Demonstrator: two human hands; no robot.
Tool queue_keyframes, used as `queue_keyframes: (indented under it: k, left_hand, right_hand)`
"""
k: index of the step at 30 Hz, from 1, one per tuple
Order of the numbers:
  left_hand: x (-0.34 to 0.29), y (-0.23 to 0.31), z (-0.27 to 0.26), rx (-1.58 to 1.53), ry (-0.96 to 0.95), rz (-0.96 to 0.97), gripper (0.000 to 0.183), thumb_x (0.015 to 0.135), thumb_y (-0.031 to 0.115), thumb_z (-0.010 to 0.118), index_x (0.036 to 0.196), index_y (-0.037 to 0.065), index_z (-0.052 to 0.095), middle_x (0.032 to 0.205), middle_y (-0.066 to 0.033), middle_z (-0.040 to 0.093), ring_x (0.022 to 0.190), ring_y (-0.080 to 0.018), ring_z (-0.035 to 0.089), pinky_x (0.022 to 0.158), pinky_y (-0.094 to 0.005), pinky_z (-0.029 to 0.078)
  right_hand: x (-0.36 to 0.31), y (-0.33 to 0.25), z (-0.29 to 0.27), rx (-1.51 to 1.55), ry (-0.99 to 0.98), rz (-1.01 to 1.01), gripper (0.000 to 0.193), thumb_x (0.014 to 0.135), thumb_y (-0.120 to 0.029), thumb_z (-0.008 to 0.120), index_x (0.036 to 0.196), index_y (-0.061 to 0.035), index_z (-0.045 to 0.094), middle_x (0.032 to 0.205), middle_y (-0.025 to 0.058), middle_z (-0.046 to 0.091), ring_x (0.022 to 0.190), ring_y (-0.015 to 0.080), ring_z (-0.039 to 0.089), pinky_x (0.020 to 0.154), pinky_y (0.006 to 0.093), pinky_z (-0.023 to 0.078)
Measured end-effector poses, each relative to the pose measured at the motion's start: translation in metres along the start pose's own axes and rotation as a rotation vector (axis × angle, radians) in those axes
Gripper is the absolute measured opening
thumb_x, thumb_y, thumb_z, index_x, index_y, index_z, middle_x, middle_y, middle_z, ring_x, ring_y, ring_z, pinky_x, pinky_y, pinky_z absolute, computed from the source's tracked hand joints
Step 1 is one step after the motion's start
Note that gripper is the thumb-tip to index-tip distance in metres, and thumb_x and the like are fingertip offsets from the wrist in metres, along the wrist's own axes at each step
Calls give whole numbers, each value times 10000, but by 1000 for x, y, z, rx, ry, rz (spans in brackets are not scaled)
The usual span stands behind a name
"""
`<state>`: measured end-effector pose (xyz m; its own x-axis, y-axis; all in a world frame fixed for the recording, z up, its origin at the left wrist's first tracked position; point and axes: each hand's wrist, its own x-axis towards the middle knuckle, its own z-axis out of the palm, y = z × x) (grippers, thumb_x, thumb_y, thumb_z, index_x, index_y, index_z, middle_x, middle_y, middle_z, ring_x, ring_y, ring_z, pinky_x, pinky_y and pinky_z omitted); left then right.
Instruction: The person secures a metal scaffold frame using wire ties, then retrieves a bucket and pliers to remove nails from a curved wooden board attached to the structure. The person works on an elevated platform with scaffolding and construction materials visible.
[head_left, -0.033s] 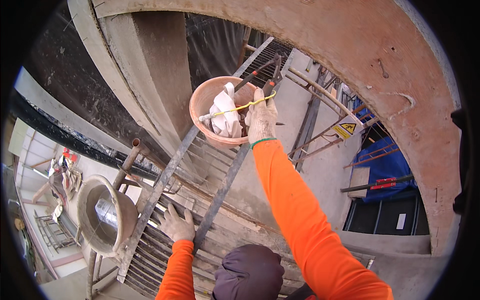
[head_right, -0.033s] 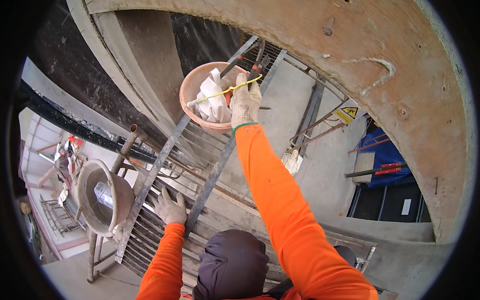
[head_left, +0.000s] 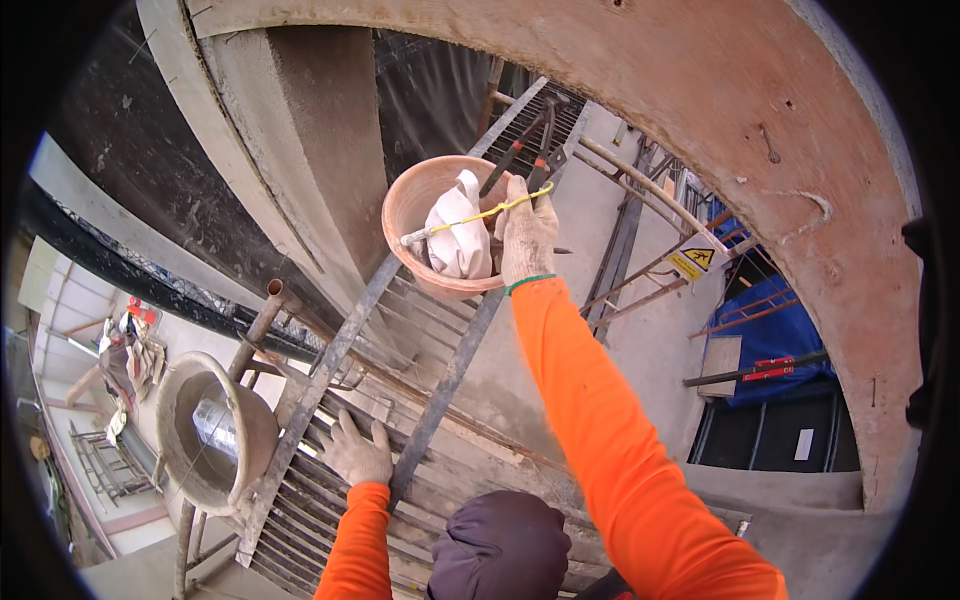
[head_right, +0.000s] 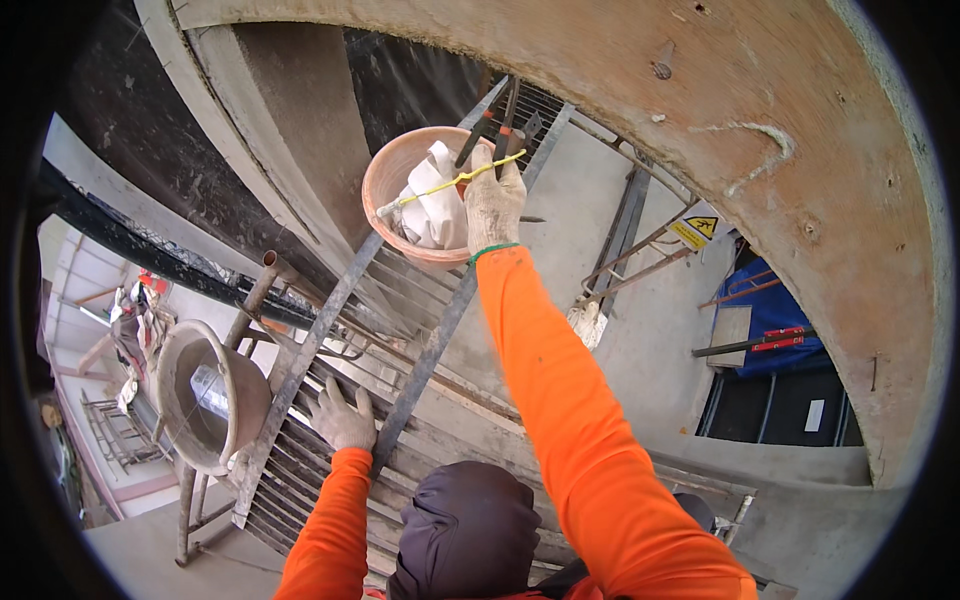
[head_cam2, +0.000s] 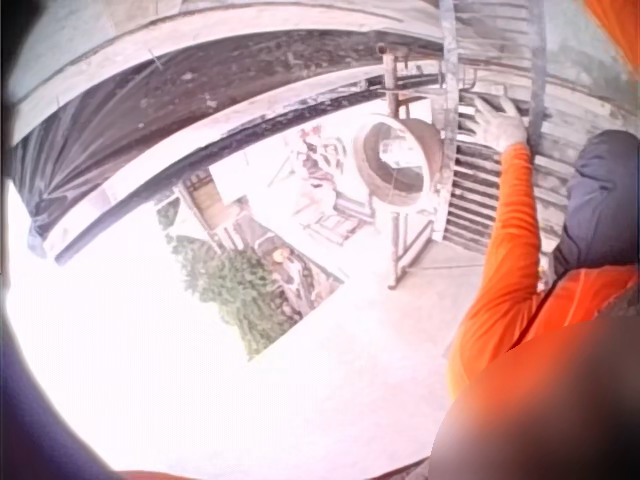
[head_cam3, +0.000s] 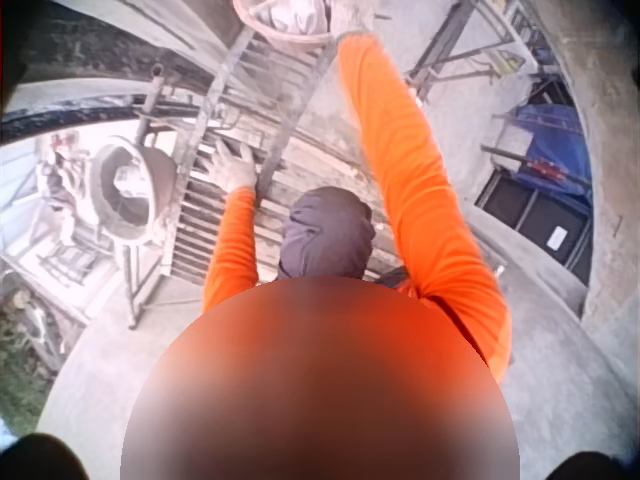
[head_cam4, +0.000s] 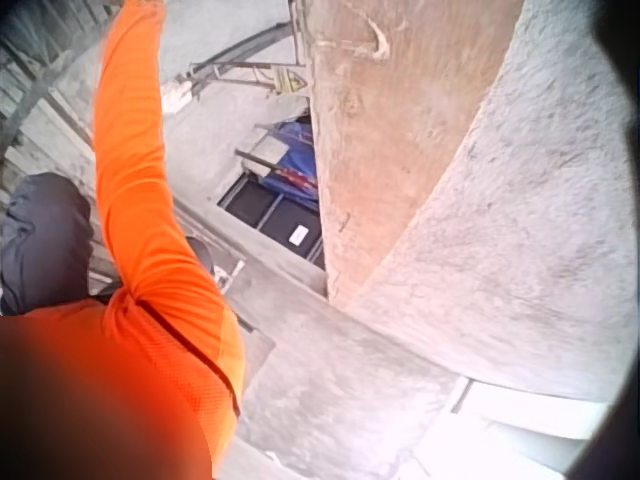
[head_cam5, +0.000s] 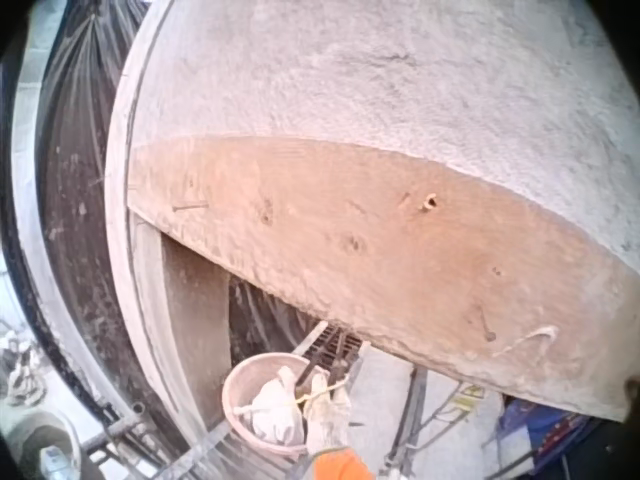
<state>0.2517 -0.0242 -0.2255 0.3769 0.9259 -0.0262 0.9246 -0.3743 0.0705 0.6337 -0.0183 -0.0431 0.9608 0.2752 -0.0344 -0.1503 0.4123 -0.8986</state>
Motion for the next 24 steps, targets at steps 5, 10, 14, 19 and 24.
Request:
queue_keyframes:
  k: [5,10,14,19,24]
  left_hand:
    - [3,0,0,-106,-100,-63,767,958,524,695,1556,65,551,1382,-216,677,1396,-476,532,1102,-640,434]
    - [4,0,0,-18,-62,-39,784,959,536,695,1566,61,550,1433,-225,661,1454,-503,491,1102,-643,430]
    - [4,0,-1,-15,-96,-41,786,976,544,681,1583,69,532,1463,-220,646,1458,-487,486,1120,-631,416]
    - [5,1,-3,-11,-122,-51,780,986,549,672,1589,75,525,1473,-217,638,1459,-473,487,1122,-613,416]
    - [5,1,-3,-9,-65,-27,785,975,541,685,1582,70,528,1438,-226,650,1435,-481,504,1103,-621,429]
  right_hand:
    - [31,25,-5,-64,-69,-139,292,1055,-263,726,1266,-64,697,1006,31,705,822,136,654,717,324,551]
    - [47,38,-9,-240,-129,-331,382,1041,-209,682,1377,-34,631,1094,73,695,862,173,682,771,336,608]
    - [49,27,5,-473,-133,-562,397,1049,-148,679,1424,-35,617,1029,32,672,783,129,656,699,302,594]
    - [45,12,19,-524,-255,-441,333,1045,-200,685,1283,26,734,1105,116,763,924,186,692,835,348,565]
    - [40,9,13,-629,-294,-130,349,1025,-305,697,1179,-2,775,970,132,766,931,224,724,815,373,568]
